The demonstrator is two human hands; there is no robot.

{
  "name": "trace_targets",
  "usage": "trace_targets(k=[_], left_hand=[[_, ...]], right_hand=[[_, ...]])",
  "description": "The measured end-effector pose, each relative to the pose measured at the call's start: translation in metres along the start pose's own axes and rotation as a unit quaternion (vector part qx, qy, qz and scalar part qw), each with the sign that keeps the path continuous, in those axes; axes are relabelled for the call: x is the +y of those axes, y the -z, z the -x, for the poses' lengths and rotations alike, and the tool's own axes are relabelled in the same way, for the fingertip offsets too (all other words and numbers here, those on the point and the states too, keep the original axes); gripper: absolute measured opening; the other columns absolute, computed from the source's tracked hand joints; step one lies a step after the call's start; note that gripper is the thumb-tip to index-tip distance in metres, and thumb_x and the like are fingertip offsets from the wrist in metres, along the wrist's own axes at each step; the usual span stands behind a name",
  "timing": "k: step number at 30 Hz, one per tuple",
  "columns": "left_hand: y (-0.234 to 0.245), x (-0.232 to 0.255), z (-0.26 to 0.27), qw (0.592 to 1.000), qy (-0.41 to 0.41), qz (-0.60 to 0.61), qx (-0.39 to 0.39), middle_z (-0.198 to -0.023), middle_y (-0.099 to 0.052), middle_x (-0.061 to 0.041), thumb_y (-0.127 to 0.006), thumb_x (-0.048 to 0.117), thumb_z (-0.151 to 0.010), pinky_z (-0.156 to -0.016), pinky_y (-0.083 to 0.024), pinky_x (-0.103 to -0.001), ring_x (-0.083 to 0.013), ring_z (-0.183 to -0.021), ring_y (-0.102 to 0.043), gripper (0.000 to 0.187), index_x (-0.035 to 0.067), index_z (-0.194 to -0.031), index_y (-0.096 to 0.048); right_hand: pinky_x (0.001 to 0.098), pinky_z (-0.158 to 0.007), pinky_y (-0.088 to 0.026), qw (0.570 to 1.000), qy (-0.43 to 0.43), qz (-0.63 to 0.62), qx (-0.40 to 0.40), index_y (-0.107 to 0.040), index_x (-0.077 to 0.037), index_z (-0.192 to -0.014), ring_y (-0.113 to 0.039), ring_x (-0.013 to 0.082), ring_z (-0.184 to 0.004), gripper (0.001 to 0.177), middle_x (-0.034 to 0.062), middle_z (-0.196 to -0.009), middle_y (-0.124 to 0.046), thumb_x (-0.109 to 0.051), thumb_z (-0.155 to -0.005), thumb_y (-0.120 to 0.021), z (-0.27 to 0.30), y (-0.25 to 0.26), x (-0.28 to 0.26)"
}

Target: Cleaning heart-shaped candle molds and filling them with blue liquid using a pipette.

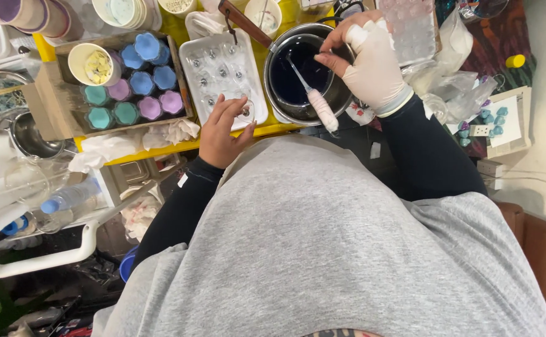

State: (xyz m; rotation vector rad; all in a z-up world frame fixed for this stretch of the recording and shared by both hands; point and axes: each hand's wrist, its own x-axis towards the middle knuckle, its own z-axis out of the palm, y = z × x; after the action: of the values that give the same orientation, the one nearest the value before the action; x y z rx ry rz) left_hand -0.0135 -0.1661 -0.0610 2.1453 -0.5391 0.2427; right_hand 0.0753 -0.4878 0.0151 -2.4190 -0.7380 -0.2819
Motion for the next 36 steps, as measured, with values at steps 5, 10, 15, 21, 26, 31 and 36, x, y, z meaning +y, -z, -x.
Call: trace_targets(k=[5, 10, 15, 21, 26, 31, 36], left_hand=[[-0.011, 0.008, 0.000, 1.000, 0.023, 0.013, 0.011, -0.120, -0.067, -0.010, -0.080, 0.004, -0.089, -0.124, -0.040, -0.048, -0.0217, -0.097, -0.068, 0.055, 0.003, -0.140, -0.058], [-0.015, 0.016, -0.001, 0.999, 0.026, -0.001, 0.031, -0.120, -0.066, -0.010, -0.081, 0.004, -0.089, -0.122, -0.043, -0.047, -0.0198, -0.094, -0.068, 0.055, 0.003, -0.139, -0.058], [-0.004, 0.019, -0.006, 0.997, 0.053, 0.023, 0.056, -0.131, -0.061, -0.014, -0.081, 0.002, -0.090, -0.091, -0.058, -0.031, -0.0188, -0.099, -0.069, 0.055, 0.002, -0.140, -0.058], [0.010, 0.018, -0.018, 0.991, 0.058, 0.099, 0.063, -0.137, -0.055, -0.013, -0.076, -0.007, -0.092, -0.098, -0.059, -0.032, -0.0170, -0.105, -0.073, 0.056, 0.003, -0.143, -0.055], [0.025, 0.009, -0.026, 0.990, 0.056, 0.124, 0.024, -0.138, -0.052, -0.012, -0.073, -0.011, -0.090, -0.099, -0.057, -0.032, -0.0170, -0.105, -0.072, 0.058, 0.002, -0.143, -0.055], [0.033, 0.001, -0.035, 0.992, 0.053, 0.115, 0.002, -0.136, -0.051, -0.012, -0.075, -0.011, -0.089, -0.097, -0.056, -0.031, -0.0154, -0.100, -0.071, 0.057, 0.002, -0.142, -0.057], [0.038, -0.001, -0.045, 0.987, 0.037, 0.154, -0.032, -0.136, -0.051, -0.011, -0.075, -0.010, -0.093, -0.098, -0.057, -0.028, -0.0143, -0.104, -0.071, 0.056, 0.003, -0.144, -0.055]], right_hand=[[0.0340, -0.090, -0.049, 0.989, -0.096, -0.111, -0.022, -0.078, -0.010, -0.111, -0.061, 0.0211, -0.101, 0.012, 0.0039, -0.101, -0.066, -0.015, -0.100, -0.078, -0.008, 0.010, -0.008], [0.0354, -0.088, -0.049, 0.988, -0.069, -0.141, -0.008, -0.075, -0.007, -0.104, -0.063, 0.0220, -0.096, 0.010, 0.0054, -0.095, -0.071, -0.015, -0.100, -0.079, -0.004, 0.018, -0.008], [0.0290, -0.082, -0.049, 0.949, -0.216, -0.229, -0.002, -0.076, -0.010, -0.100, -0.064, 0.0151, -0.087, 0.014, 0.0018, -0.088, -0.066, -0.023, -0.096, -0.077, 0.001, 0.026, -0.020], [0.0335, -0.085, -0.047, 0.980, -0.130, -0.132, -0.069, -0.073, -0.015, -0.122, -0.063, 0.0188, -0.085, 0.045, 0.0011, -0.086, -0.062, -0.036, -0.083, -0.082, 0.030, 0.047, -0.033], [0.0411, -0.090, -0.041, 0.992, -0.013, 0.032, -0.118, -0.068, -0.021, -0.133, -0.058, 0.0240, -0.091, 0.080, 0.0018, -0.089, -0.060, -0.050, -0.060, -0.088, 0.043, 0.050, -0.070], [0.0406, -0.091, -0.037, 0.983, 0.013, 0.139, -0.117, -0.069, -0.029, -0.139, -0.055, 0.0206, -0.095, 0.074, -0.0040, -0.094, -0.059, -0.036, -0.068, -0.089, 0.048, 0.035, -0.083], [0.0385, -0.090, -0.036, 0.994, 0.022, 0.089, -0.057, -0.075, -0.026, -0.127, -0.055, 0.0188, -0.092, 0.047, -0.0053, -0.092, -0.059, -0.032, -0.083, -0.089, 0.045, 0.026, -0.083]])
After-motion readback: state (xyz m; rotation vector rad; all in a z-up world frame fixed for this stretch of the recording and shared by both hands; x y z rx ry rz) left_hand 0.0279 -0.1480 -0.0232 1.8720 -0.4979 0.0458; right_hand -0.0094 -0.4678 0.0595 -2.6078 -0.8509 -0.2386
